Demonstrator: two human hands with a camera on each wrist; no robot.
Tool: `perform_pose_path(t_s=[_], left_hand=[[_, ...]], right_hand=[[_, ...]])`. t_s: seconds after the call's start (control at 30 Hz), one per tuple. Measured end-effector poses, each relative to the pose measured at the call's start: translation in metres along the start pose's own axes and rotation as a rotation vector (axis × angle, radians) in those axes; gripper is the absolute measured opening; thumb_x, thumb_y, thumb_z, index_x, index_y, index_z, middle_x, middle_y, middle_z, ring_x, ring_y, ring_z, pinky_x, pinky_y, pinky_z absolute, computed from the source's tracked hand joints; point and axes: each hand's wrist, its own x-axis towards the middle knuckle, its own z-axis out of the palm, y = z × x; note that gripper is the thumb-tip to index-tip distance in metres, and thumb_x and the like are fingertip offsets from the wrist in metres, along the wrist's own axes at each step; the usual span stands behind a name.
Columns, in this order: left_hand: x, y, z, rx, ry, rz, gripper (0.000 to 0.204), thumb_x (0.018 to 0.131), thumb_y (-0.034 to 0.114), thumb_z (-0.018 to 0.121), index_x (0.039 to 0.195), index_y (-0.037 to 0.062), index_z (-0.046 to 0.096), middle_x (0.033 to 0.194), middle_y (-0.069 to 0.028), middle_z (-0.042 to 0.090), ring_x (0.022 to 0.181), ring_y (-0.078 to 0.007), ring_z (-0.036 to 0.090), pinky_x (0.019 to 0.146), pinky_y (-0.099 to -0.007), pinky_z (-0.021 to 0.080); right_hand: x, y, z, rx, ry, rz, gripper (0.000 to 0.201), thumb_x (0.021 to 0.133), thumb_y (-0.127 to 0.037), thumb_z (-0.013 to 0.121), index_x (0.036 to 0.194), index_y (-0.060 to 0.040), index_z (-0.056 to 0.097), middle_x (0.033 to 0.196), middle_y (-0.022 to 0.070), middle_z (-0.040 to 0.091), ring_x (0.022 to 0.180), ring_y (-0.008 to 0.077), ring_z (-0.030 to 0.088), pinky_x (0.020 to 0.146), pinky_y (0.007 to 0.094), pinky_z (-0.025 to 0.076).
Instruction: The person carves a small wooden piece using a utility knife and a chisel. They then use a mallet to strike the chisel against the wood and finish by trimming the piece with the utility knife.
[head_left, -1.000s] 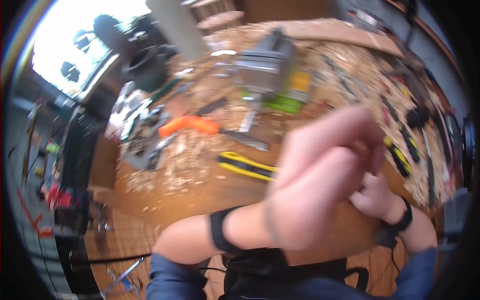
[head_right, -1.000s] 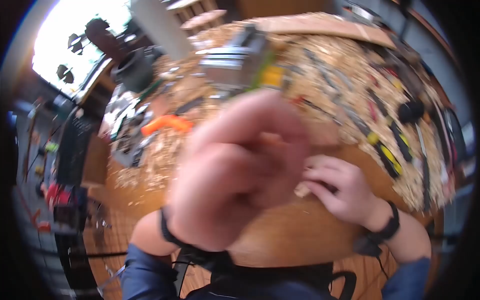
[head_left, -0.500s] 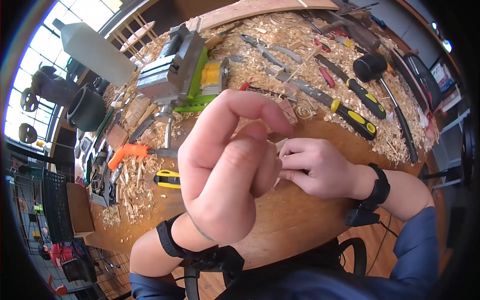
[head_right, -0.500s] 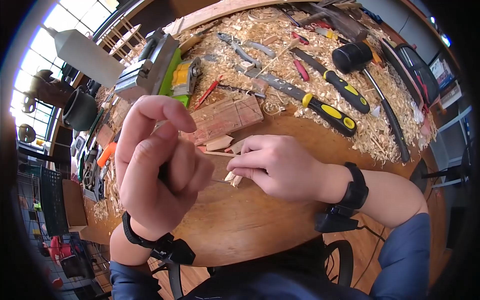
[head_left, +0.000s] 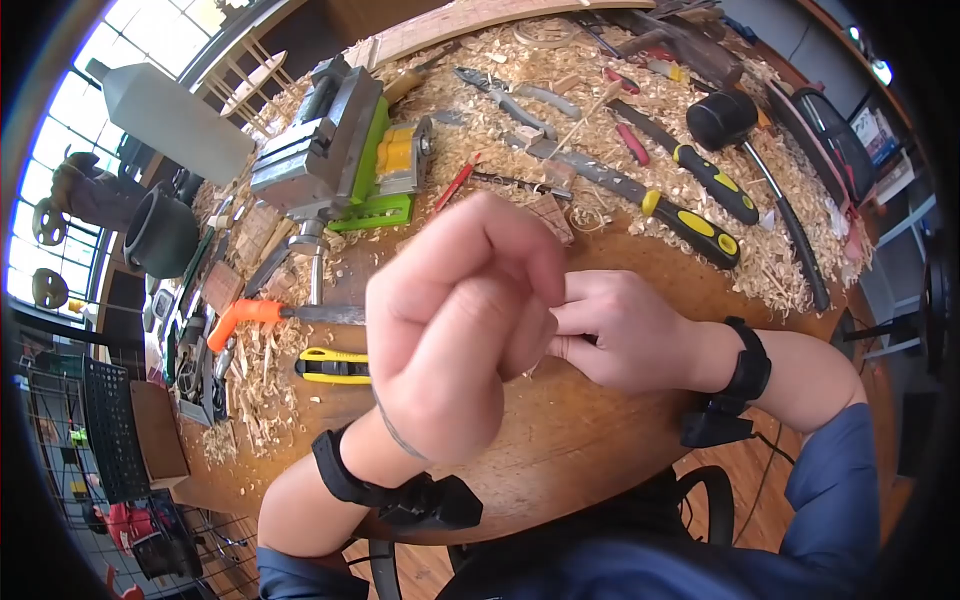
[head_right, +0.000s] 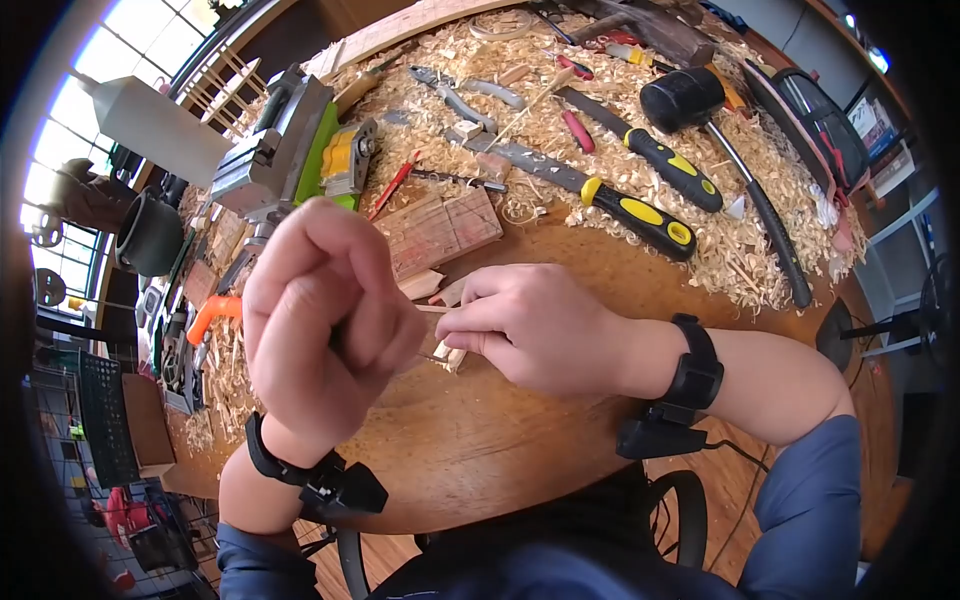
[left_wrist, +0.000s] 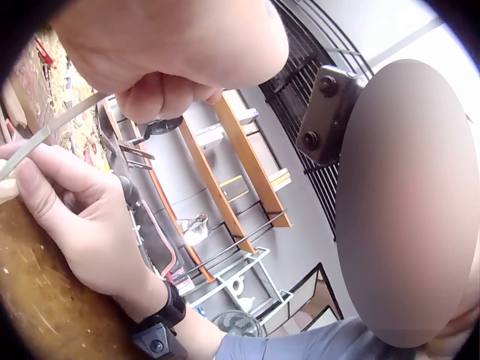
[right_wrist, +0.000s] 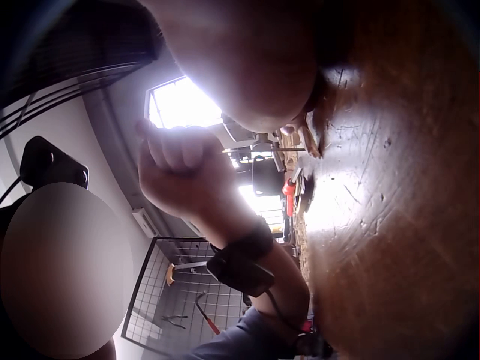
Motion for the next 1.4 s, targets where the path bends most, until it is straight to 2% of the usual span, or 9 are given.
perform_pose_path(t_s=[0.33, 0.37, 0.4, 0.43, 0.63, 1.0, 1.07, 1.23, 1.4], left_hand=[[0.015, -0.001, -0.005, -0.121, -0.145, -0.144, 0.019, 0.101, 0.001, 0.04, 0.092, -0.0053, 0.057, 0.065, -0.001, 0.047, 0.053, -0.0052, 0.036, 0.05, -0.0242, 0.029], [0.013, -0.006, -0.006, -0.166, -0.126, -0.124, 0.021, 0.1, 0.003, 0.041, 0.094, -0.0047, 0.06, 0.065, 0.0018, 0.049, 0.056, -0.0044, 0.039, 0.053, -0.0244, 0.032], [0.009, -0.016, -0.007, 0.096, -0.165, 0.243, 0.022, 0.1, 0.001, 0.039, 0.095, -0.0053, 0.059, 0.065, 0.0014, 0.047, 0.056, -0.0044, 0.038, 0.053, -0.0247, 0.031], [-0.004, -0.005, -0.011, -0.061, -0.119, -0.019, 0.022, 0.098, -0.001, 0.038, 0.095, -0.0053, 0.059, 0.065, 0.0004, 0.048, 0.055, -0.0047, 0.037, 0.052, -0.025, 0.03], [-0.038, -0.008, -0.046, -0.363, 0.118, -0.006, 0.018, 0.099, -0.001, 0.033, 0.092, -0.0013, 0.05, 0.056, 0.0047, 0.025, 0.047, -0.0087, 0.021, 0.048, -0.0321, 0.021], [-0.078, 0.013, -0.064, -0.199, 0.21, 0.122, 0.012, 0.092, 0.002, 0.04, 0.094, -0.0009, 0.051, 0.057, 0.003, 0.028, 0.048, -0.0113, 0.027, 0.052, -0.0337, 0.026], [-0.077, 0.026, -0.066, 0.025, 0.296, 0.357, 0.013, 0.09, 0.012, 0.049, 0.096, 0.0005, 0.052, 0.061, 0.0005, 0.034, 0.051, -0.0129, 0.032, 0.053, -0.035, 0.029], [-0.071, 0.091, -0.14, 0.116, 0.524, 0.697, 0.02, 0.088, 0.01, 0.054, 0.105, 0.0005, 0.057, 0.087, -0.0051, 0.048, 0.081, -0.019, 0.049, 0.081, -0.0373, 0.042], [-0.053, 0.079, -0.233, 0.155, 0.685, 0.712, 0.017, 0.093, 0.0, 0.048, 0.101, -0.0012, 0.063, 0.101, -0.015, 0.065, 0.095, -0.029, 0.066, 0.094, -0.0434, 0.054]], right_hand=[[0.0, -0.004, -0.001, -0.034, -0.008, 0.009, 0.012, 0.097, -0.019, 0.073, 0.101, -0.0112, 0.08, 0.096, 0.0098, 0.073, 0.087, 0.0348, 0.071, 0.078, 0.0458, 0.057], [0.002, -0.003, -0.003, -0.055, -0.004, -0.002, 0.012, 0.097, -0.019, 0.073, 0.101, -0.0112, 0.08, 0.096, 0.0098, 0.073, 0.087, 0.0348, 0.071, 0.078, 0.0458, 0.057], [0.001, -0.001, -0.002, -0.035, 0.001, -0.003, 0.012, 0.098, -0.02, 0.073, 0.102, -0.0113, 0.081, 0.097, 0.0095, 0.073, 0.088, 0.0344, 0.072, 0.078, 0.0453, 0.058], [0.0, 0.001, 0.001, -0.012, 0.008, -0.001, 0.013, 0.098, -0.02, 0.073, 0.103, -0.0115, 0.081, 0.097, 0.0093, 0.074, 0.088, 0.034, 0.072, 0.078, 0.0448, 0.058], [0.001, 0.0, 0.002, 0.029, -0.003, 0.02, 0.015, 0.099, -0.021, 0.072, 0.104, -0.0105, 0.081, 0.102, 0.0093, 0.076, 0.091, 0.0335, 0.073, 0.08, 0.0437, 0.059], [0.004, -0.004, -0.003, 0.074, -0.053, 0.072, 0.014, 0.099, -0.017, 0.073, 0.102, -0.0061, 0.08, 0.092, 0.0096, 0.074, 0.079, 0.0299, 0.07, 0.072, 0.0413, 0.056], [0.004, -0.004, -0.003, 0.063, -0.059, 0.055, 0.013, 0.099, -0.018, 0.074, 0.102, -0.0067, 0.08, 0.09, 0.0088, 0.073, 0.076, 0.0286, 0.069, 0.07, 0.0407, 0.055], [0.005, -0.005, -0.004, 0.044, -0.112, 0.047, 0.012, 0.098, -0.019, 0.074, 0.101, -0.0086, 0.081, 0.086, 0.007, 0.071, 0.071, 0.0252, 0.068, 0.066, 0.0383, 0.054], [0.006, -0.008, -0.006, 0.048, -0.113, 0.052, 0.011, 0.097, -0.017, 0.076, 0.102, -0.0083, 0.081, 0.086, 0.0074, 0.072, 0.07, 0.0237, 0.067, 0.064, 0.036, 0.053]])
